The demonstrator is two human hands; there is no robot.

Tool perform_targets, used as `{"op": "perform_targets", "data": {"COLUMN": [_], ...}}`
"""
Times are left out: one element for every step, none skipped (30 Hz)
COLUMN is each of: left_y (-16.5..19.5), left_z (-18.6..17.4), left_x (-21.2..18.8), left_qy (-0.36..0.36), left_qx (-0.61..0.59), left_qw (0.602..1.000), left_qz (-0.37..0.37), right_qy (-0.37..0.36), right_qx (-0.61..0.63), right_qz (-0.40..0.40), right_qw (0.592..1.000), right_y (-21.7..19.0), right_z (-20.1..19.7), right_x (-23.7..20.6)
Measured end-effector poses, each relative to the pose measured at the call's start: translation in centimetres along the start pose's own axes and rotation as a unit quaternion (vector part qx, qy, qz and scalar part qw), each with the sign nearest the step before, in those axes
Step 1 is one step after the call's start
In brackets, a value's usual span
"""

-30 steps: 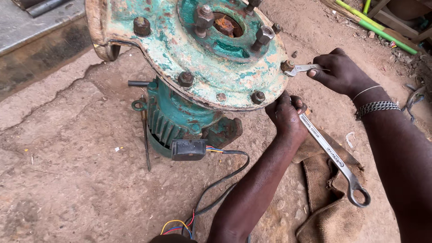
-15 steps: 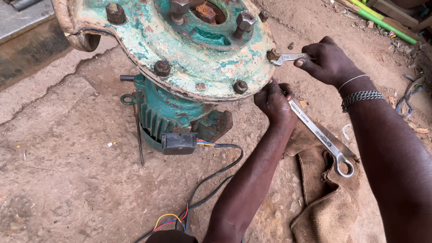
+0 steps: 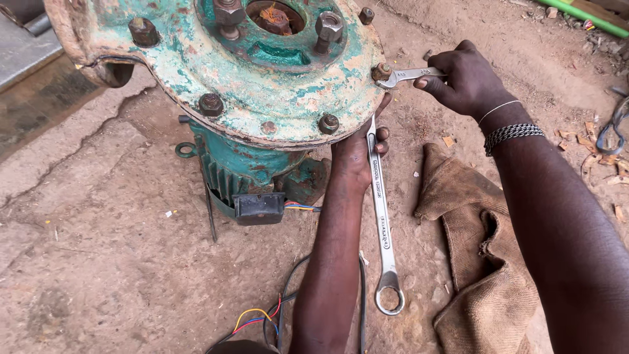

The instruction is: The person uses two wrenches to tighten bolts on the flange of a green electric motor. They systematically move around the flange, applying torque to each bolt in sequence.

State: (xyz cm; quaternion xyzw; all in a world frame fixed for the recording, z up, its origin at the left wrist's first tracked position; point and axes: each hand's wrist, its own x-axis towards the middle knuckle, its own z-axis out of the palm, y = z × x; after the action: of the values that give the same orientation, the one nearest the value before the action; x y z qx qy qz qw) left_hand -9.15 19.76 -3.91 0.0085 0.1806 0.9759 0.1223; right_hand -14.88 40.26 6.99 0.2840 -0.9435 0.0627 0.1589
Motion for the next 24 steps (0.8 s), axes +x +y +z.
{"op": "perform_targets", "data": {"left_y": [0.5,0.8,1.0,1.3,1.6,1.7,1.6,1.5,1.4,0.9,0.1,-0.8,-1.5,-2.1,-2.6,-3.2,-3.8,-4.0,-3.9,-3.8,-3.7,-3.9,-4.1,-4.3], "left_z": [-0.4,-0.7,-1.0,-1.3,-1.7,-2.0,-2.2,-2.5,-2.7,-2.8,-2.7,-2.5,-2.4,-2.2,-1.9,-1.5,-0.9,-0.4,-0.1,0.3,0.8,1.3,1.9,2.3], "left_x": [-0.1,-0.3,-0.4,-0.6,-0.7,-0.6,-0.4,-0.1,0.3,0.6,1.0,1.2,1.4,1.5,1.5,1.4,1.2,1.0,0.8,0.7,0.7,0.6,0.7,0.7], "left_qy": [-0.006,-0.012,-0.017,-0.037,-0.057,-0.079,-0.104,-0.129,-0.152,-0.129,-0.106,-0.081,-0.081,-0.083,-0.088,-0.049,-0.011,0.028,0.032,0.032,0.033,0.068,0.103,0.138], "left_qx": [0.018,0.035,0.05,0.052,0.055,0.058,0.016,-0.024,-0.063,-0.049,-0.034,-0.02,-0.045,-0.07,-0.095,-0.064,-0.032,0.0,-0.009,-0.019,-0.029,-0.032,-0.033,-0.032], "left_qw": [1.0,0.999,0.999,0.998,0.997,0.995,0.994,0.991,0.986,0.99,0.993,0.995,0.994,0.993,0.99,0.994,0.995,0.993,0.993,0.994,0.994,0.993,0.99,0.987], "left_qz": [-0.002,-0.006,-0.011,-0.016,-0.02,-0.024,-0.024,-0.024,-0.024,0.003,0.029,0.055,0.055,0.056,0.058,0.077,0.096,0.114,0.11,0.105,0.1,0.093,0.086,0.079], "right_qy": [0.006,0.001,-0.007,-0.017,-0.019,-0.019,-0.018,-0.013,-0.008,-0.004,-0.003,-0.004,-0.006,-0.011,-0.013,-0.016,-0.014,-0.012,-0.013,-0.007,-0.003,-0.001,-0.005,-0.007], "right_qx": [0.0,-0.004,-0.009,-0.015,-0.021,-0.027,-0.034,-0.029,-0.023,-0.017,-0.018,-0.019,-0.021,-0.021,-0.023,-0.026,-0.031,-0.035,-0.042,-0.034,-0.025,-0.016,-0.012,-0.006], "right_qz": [-0.005,0.003,0.012,0.021,0.015,0.01,0.006,0.002,-0.001,-0.005,-0.002,0.002,0.004,0.006,0.007,0.006,0.011,0.016,0.022,0.014,0.006,0.001,0.006,0.01], "right_qw": [1.0,1.0,1.0,1.0,0.999,0.999,0.999,0.999,1.0,1.0,1.0,1.0,1.0,1.0,1.0,1.0,0.999,0.999,0.999,0.999,1.0,1.0,1.0,1.0], "right_y": [0.0,0.0,0.0,0.0,0.0,0.0,0.0,0.0,0.0,-0.1,-0.2,-0.3,-0.4,-0.6,-0.8,-1.0,-1.1,-1.3,-1.6,-1.7,-1.8,-1.9,-2.0,-2.1], "right_z": [0.0,0.0,0.1,0.0,0.1,0.1,0.1,0.0,0.0,0.0,0.0,-0.1,-0.2,-0.3,-0.4,-0.5,-0.6,-0.8,-0.9,-1.0,-1.1,-1.2,-1.3,-1.3], "right_x": [0.0,0.0,0.0,0.0,0.0,0.0,0.0,0.0,0.0,0.0,0.0,0.1,0.1,0.1,0.2,0.2,0.3,0.3,0.3,0.3,0.3,0.3,0.3,0.3]}}
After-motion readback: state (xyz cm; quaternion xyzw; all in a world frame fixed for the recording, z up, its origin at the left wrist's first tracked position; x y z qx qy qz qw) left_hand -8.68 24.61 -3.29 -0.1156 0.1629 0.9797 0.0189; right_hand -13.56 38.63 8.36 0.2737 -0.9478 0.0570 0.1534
